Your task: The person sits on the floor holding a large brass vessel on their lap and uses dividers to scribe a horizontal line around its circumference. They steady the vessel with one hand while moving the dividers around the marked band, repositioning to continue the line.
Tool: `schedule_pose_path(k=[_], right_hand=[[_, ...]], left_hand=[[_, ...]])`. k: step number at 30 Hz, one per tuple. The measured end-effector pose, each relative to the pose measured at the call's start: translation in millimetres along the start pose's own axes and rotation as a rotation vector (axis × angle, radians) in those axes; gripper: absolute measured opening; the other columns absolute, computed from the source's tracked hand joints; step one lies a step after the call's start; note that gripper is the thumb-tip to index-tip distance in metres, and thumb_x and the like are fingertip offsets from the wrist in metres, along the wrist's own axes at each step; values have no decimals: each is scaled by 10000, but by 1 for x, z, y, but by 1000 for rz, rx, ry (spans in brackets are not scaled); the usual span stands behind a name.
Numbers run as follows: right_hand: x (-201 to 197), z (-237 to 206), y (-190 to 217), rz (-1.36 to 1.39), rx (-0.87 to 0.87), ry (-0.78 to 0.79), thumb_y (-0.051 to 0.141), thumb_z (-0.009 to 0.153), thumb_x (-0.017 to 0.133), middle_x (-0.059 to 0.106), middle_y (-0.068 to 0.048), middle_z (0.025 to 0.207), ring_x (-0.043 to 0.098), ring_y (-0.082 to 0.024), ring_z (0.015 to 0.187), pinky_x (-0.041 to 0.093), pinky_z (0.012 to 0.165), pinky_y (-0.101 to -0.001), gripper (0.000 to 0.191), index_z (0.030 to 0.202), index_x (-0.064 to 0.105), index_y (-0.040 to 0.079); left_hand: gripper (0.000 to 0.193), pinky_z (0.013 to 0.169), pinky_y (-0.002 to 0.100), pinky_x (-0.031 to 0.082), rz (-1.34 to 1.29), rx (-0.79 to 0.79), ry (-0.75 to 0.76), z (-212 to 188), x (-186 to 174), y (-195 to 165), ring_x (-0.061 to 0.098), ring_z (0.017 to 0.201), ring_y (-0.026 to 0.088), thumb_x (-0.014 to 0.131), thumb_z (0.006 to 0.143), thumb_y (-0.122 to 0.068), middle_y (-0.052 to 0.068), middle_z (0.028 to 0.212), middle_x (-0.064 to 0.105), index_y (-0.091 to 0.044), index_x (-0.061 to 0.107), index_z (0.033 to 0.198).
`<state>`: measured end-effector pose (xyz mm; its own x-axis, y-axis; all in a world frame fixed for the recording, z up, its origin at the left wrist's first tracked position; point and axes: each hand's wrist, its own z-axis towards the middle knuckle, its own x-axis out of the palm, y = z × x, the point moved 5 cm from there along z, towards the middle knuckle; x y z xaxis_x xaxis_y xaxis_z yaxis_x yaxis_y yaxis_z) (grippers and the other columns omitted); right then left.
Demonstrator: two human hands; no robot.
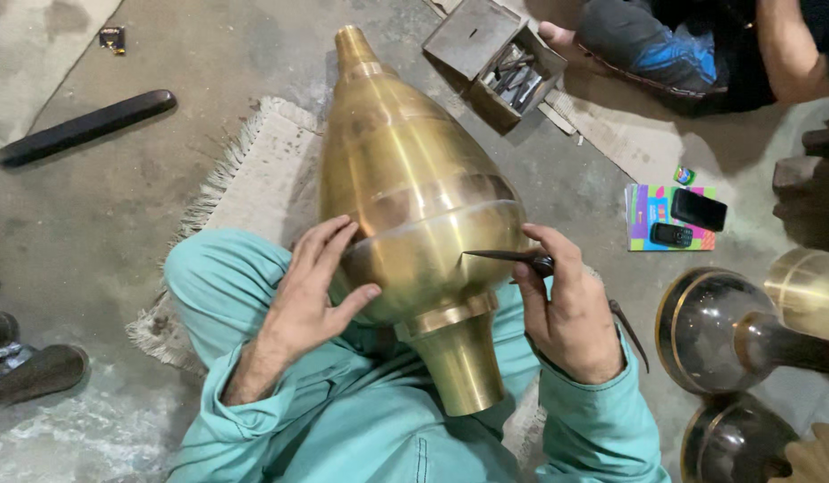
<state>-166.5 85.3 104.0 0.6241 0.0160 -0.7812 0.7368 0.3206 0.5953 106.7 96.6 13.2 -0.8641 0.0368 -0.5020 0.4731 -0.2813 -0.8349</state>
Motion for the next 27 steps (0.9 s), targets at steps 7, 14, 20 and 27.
schedule_pose_path(k=[7,14,20,27], right_hand=[[3,25,-70,688,214,-93,22,1069,585,725,-110,985,708,-231,867,591,839,-362,197,1265,571,37],[81,72,-168,1723,717,-323,153,1098,563,710,-90,1008,665,-228,914,567,756,-323,140,1126,673,71],[111,101,-179,1764,697,-354,154,1099,558,685,-111,1051,651,-227,952,577,747,-281,171,1134,672,32],[122,105,-183,2199,607,-303,85,1125,524,575,-155,1150,602,-219,1070,616,836,-255,205,1177,555,-111]], left_hand=[[471,1114,388,473,-320,-72,-82,28,-14,58,577,1314,312,745,944,-216,138,1408,588,-30,607,1355],[562,1071,342,473,-648,-847,-276,95,11,161,608,1270,193,510,1065,-453,135,1420,654,-20,594,1413],[777,1039,385,529,-1222,-1053,-58,111,41,178,639,1264,237,372,981,-649,126,1449,624,-91,524,1499],[818,1046,425,523,-1443,-1084,-48,124,57,187,632,1253,260,436,930,-692,127,1446,621,-113,539,1498]])
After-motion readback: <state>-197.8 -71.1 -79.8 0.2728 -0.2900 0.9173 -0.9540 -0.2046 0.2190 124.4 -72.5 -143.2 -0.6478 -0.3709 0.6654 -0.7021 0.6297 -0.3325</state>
